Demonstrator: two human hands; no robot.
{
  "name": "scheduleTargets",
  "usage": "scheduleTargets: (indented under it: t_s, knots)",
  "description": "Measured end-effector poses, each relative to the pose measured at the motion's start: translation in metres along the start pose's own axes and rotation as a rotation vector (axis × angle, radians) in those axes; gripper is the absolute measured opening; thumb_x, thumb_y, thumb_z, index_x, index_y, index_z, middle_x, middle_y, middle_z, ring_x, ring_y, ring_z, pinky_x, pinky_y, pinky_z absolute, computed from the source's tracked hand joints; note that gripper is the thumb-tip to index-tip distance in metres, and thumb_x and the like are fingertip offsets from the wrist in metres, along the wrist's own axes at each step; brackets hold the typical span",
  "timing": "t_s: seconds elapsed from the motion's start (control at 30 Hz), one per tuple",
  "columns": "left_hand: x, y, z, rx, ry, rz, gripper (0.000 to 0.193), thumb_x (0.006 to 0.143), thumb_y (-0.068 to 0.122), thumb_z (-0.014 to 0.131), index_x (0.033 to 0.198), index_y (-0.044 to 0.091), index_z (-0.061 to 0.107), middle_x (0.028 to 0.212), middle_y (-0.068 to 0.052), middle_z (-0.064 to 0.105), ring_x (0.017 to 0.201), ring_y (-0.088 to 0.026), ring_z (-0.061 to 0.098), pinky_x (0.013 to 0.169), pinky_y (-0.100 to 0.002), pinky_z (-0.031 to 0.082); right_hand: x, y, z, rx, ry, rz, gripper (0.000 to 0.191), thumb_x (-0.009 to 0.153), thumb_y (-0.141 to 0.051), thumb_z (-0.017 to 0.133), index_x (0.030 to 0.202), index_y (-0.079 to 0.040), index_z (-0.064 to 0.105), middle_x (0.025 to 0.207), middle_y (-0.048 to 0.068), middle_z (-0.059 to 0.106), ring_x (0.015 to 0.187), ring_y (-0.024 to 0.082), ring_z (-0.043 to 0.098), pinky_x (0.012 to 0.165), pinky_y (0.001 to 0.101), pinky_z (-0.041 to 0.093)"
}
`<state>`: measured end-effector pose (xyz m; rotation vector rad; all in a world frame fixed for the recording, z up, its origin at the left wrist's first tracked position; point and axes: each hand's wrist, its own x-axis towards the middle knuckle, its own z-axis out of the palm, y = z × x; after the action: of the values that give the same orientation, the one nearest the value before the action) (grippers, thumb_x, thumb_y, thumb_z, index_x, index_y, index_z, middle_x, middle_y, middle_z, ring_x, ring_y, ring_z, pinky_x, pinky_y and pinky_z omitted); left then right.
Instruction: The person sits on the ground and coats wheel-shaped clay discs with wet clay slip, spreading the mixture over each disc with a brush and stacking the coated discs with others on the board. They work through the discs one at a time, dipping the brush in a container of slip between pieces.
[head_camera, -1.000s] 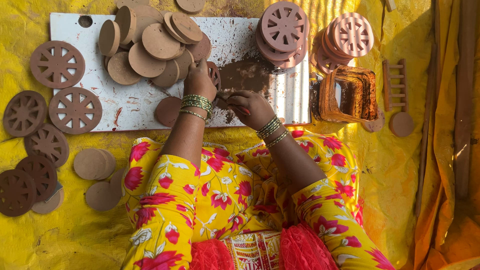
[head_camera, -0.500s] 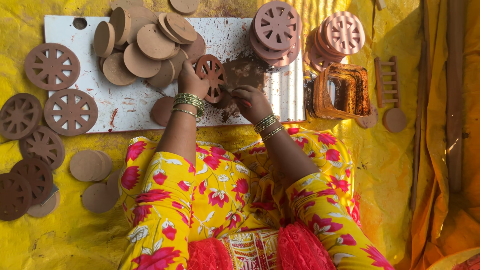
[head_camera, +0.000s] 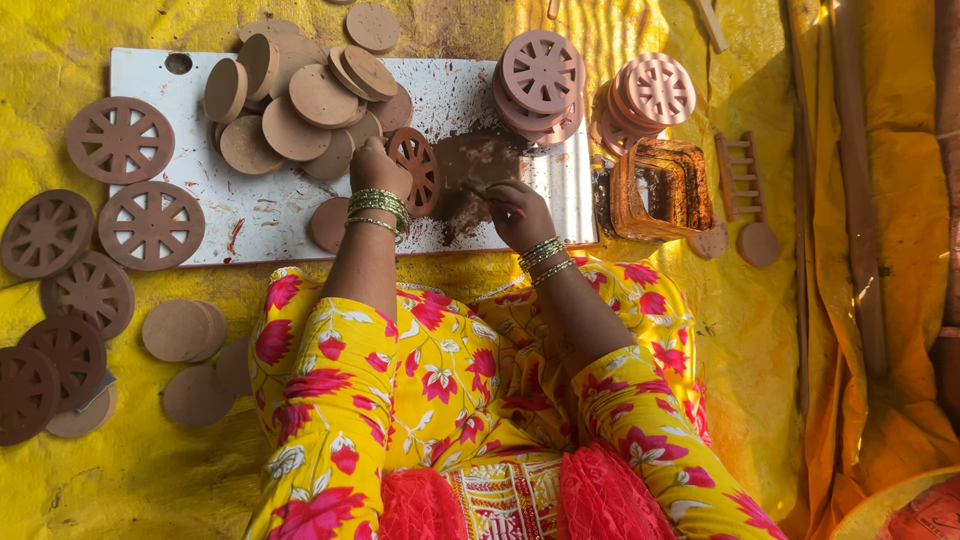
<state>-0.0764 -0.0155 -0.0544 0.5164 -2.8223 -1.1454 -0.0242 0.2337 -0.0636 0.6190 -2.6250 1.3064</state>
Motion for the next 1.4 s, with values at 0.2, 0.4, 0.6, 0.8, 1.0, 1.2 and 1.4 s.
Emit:
scheduleTargets:
  t_s: [0.2,0.4,0.6,0.8,1.0,1.2,1.4]
  knots:
    - [-0.010,0.008,-0.007,-0.179,-0.085,-0.031,0.036,0.086,0.017,0.079,0.120,0.007,0.072,0.115,-0.019,0.076,0.105,-0.032,0.074,0.095,-0.040,0.058,-0.007,0.001,0.019,-0.114,-0.080,0.052,0.016,0.088,-0.006,0.070,0.103,-0.009,0.076,0.106,0.013,0.073,0.092,0.034,0.072,0.081,0.0395,0.059]
    - [-0.024,0.019,0.007,-0.018,-0.133,0.087,0.073,0.076,0.002,0.074,0.144,0.014,0.052,0.121,-0.025,0.062,0.108,-0.041,0.064,0.091,-0.046,0.053,-0.007,0.000,0.024,-0.132,-0.111,0.081,0.014,0.087,-0.007,0.075,0.100,-0.007,0.075,0.103,0.015,0.072,0.090,0.036,0.071,0.079,0.0411,0.057]
    - [-0.016,0.006,0.011,0.082,-0.089,0.087,0.043,0.082,-0.001,0.069,0.124,0.004,0.061,0.121,-0.026,0.060,0.111,-0.043,0.063,0.092,-0.049,0.055,-0.012,-0.011,0.005,-0.027,-0.062,0.062,0.017,0.088,-0.008,0.078,0.104,-0.006,0.074,0.103,0.015,0.073,0.091,0.033,0.073,0.079,0.0382,0.059]
    - [-0.002,0.007,0.018,0.164,-0.019,0.208,0.027,0.090,0.002,0.065,0.116,0.007,0.067,0.108,-0.023,0.068,0.101,-0.043,0.067,0.084,-0.051,0.056,-0.003,-0.037,-0.007,-0.023,-0.136,-0.071,0.019,0.088,-0.010,0.079,0.106,-0.007,0.074,0.106,0.013,0.074,0.094,0.033,0.073,0.080,0.0384,0.059]
    - [0.000,0.009,0.018,0.155,-0.138,0.189,0.055,0.086,0.005,0.062,0.140,0.016,0.058,0.099,-0.021,0.072,0.092,-0.040,0.070,0.077,-0.051,0.056,0.004,-0.051,-0.005,-0.057,-0.185,-0.009,0.019,0.088,-0.013,0.080,0.105,-0.009,0.074,0.107,0.012,0.075,0.092,0.032,0.074,0.076,0.0385,0.059]
    - [-0.010,0.021,0.022,0.209,-0.172,0.203,0.053,0.095,0.007,0.057,0.146,0.021,0.055,0.099,-0.021,0.072,0.092,-0.040,0.071,0.076,-0.051,0.057,0.017,-0.049,0.015,-0.095,-0.186,-0.058,0.019,0.088,-0.011,0.080,0.106,-0.008,0.074,0.104,0.013,0.073,0.092,0.034,0.072,0.078,0.0405,0.059]
    - [-0.011,0.025,0.018,0.220,-0.184,0.178,0.058,0.091,0.004,0.057,0.146,0.023,0.053,0.098,-0.020,0.071,0.090,-0.040,0.071,0.074,-0.051,0.057,0.016,-0.049,0.006,-0.087,-0.170,-0.025,0.016,0.089,-0.012,0.080,0.103,-0.009,0.073,0.105,0.011,0.074,0.091,0.033,0.073,0.078,0.0401,0.059]
